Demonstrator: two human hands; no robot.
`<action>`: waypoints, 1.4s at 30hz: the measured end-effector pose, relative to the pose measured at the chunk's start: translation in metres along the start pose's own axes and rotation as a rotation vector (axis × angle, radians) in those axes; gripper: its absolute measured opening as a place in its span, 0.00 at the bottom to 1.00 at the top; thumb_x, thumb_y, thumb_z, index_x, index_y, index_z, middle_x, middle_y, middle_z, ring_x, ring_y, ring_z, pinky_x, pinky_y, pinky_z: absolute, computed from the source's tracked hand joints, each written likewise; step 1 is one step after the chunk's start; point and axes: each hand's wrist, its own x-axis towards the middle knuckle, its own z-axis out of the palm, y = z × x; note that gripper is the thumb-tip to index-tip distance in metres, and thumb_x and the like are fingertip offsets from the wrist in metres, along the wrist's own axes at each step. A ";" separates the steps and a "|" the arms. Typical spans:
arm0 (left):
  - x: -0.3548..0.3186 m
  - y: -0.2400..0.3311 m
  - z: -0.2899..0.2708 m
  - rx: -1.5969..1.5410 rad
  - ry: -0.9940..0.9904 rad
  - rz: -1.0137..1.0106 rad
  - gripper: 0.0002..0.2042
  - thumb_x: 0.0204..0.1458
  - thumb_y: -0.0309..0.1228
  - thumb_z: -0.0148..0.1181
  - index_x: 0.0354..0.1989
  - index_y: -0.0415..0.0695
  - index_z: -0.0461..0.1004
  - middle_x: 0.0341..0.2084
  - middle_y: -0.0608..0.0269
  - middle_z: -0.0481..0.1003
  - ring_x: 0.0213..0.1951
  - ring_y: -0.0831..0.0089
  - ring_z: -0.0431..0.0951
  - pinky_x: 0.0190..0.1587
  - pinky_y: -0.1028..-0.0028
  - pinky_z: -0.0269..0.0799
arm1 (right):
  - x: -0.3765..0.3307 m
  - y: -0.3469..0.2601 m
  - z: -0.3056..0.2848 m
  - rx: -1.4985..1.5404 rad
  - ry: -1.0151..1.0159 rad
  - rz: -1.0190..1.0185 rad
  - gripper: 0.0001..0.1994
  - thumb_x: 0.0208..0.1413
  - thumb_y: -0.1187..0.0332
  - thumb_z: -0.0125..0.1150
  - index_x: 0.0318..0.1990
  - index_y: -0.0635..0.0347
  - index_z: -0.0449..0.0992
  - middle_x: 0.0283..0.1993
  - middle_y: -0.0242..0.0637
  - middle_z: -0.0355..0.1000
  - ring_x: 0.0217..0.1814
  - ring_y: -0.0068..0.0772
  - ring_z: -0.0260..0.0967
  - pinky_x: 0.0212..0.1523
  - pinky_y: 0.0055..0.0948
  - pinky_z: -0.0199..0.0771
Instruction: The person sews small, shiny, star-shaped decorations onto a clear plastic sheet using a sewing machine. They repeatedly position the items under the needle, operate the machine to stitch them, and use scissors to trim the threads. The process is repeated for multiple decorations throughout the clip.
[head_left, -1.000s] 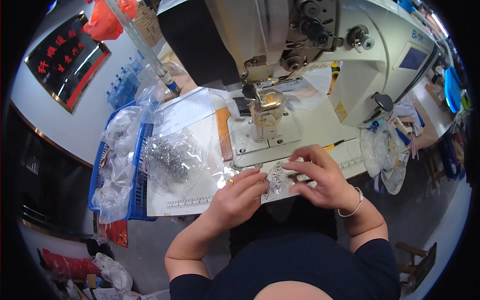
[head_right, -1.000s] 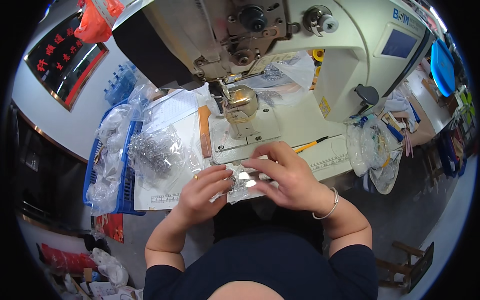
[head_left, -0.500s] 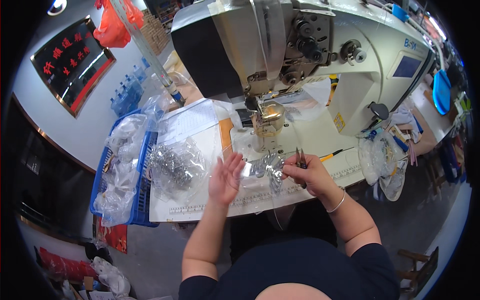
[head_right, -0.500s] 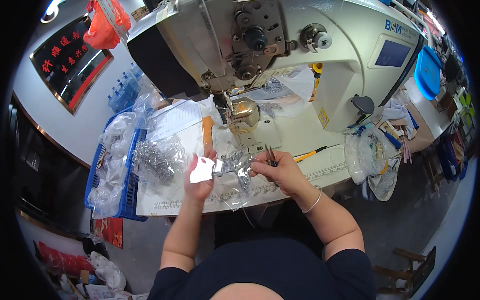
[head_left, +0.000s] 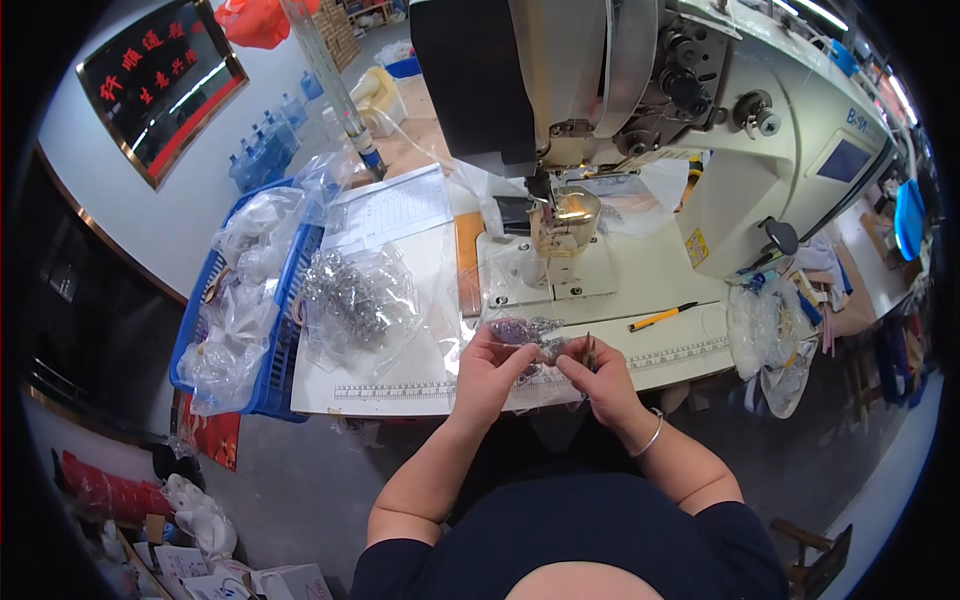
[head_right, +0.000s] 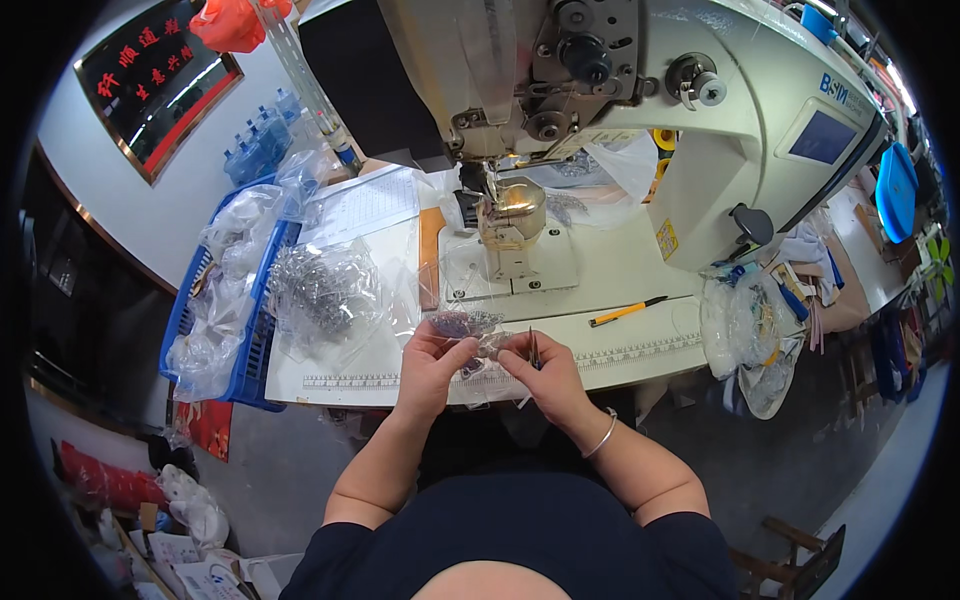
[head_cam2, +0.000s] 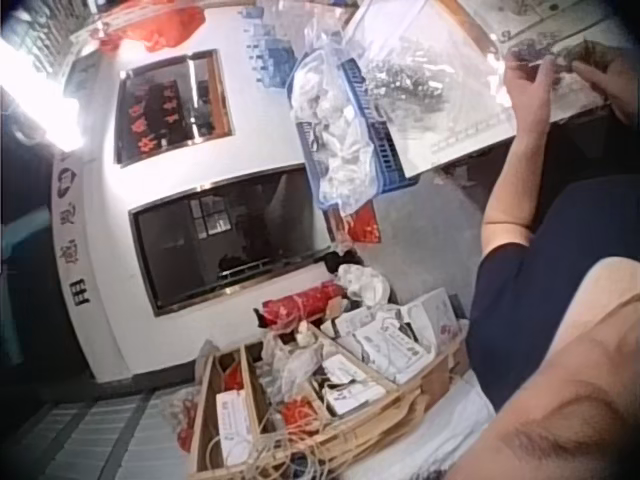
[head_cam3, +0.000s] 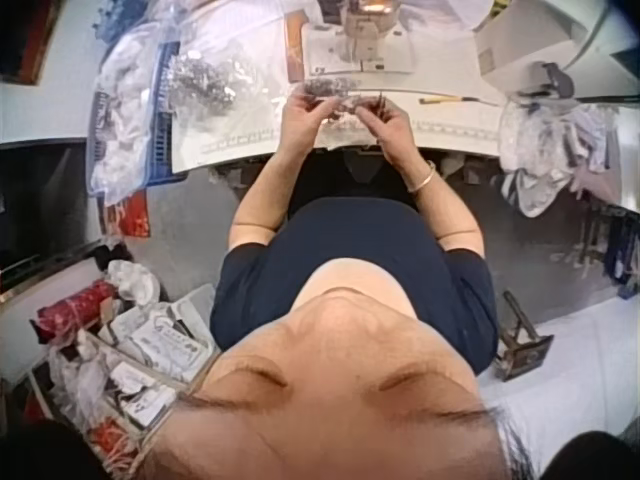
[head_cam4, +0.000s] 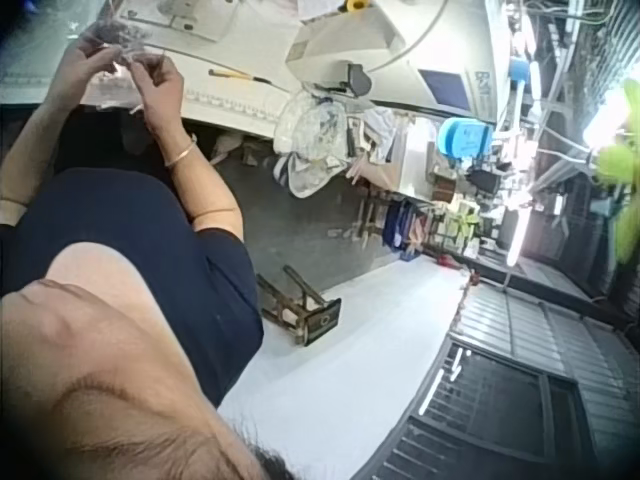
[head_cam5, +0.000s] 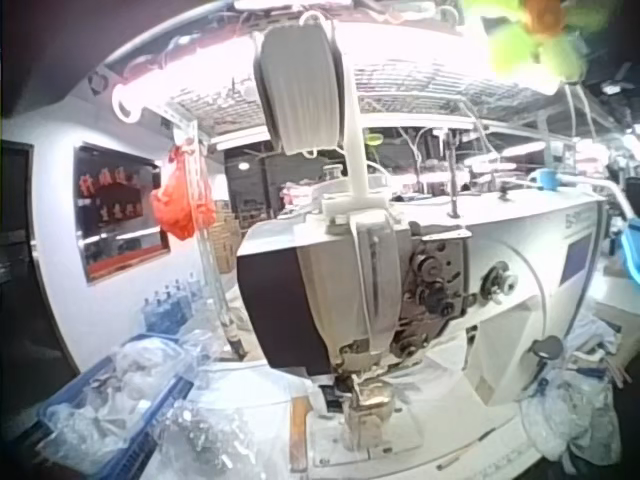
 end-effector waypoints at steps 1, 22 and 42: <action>0.000 0.000 -0.001 -0.005 -0.011 -0.014 0.14 0.49 0.19 0.57 0.44 0.37 0.67 0.37 0.59 0.74 0.37 0.74 0.75 0.42 0.75 0.72 | 0.001 -0.002 -0.003 -0.065 -0.020 -0.013 0.11 0.51 0.71 0.61 0.41 0.63 0.72 0.32 0.28 0.71 0.30 0.13 0.62 0.34 0.15 0.63; 0.004 -0.024 -0.021 -0.061 -0.132 -0.251 0.16 0.55 0.21 0.45 0.53 0.37 0.61 0.44 0.57 0.70 0.42 0.71 0.74 0.45 0.68 0.75 | 0.041 -0.026 -0.005 -0.160 0.036 -0.093 0.08 0.47 0.70 0.65 0.33 0.64 0.76 0.27 0.27 0.72 0.27 0.13 0.64 0.30 0.16 0.65; 0.003 -0.027 -0.018 -0.087 -0.039 -0.393 0.14 0.54 0.21 0.45 0.50 0.38 0.63 0.43 0.58 0.71 0.40 0.71 0.76 0.42 0.69 0.76 | 0.038 -0.014 -0.004 -0.102 0.061 -0.114 0.05 0.49 0.73 0.63 0.32 0.61 0.74 0.25 0.23 0.70 0.24 0.09 0.60 0.26 0.11 0.59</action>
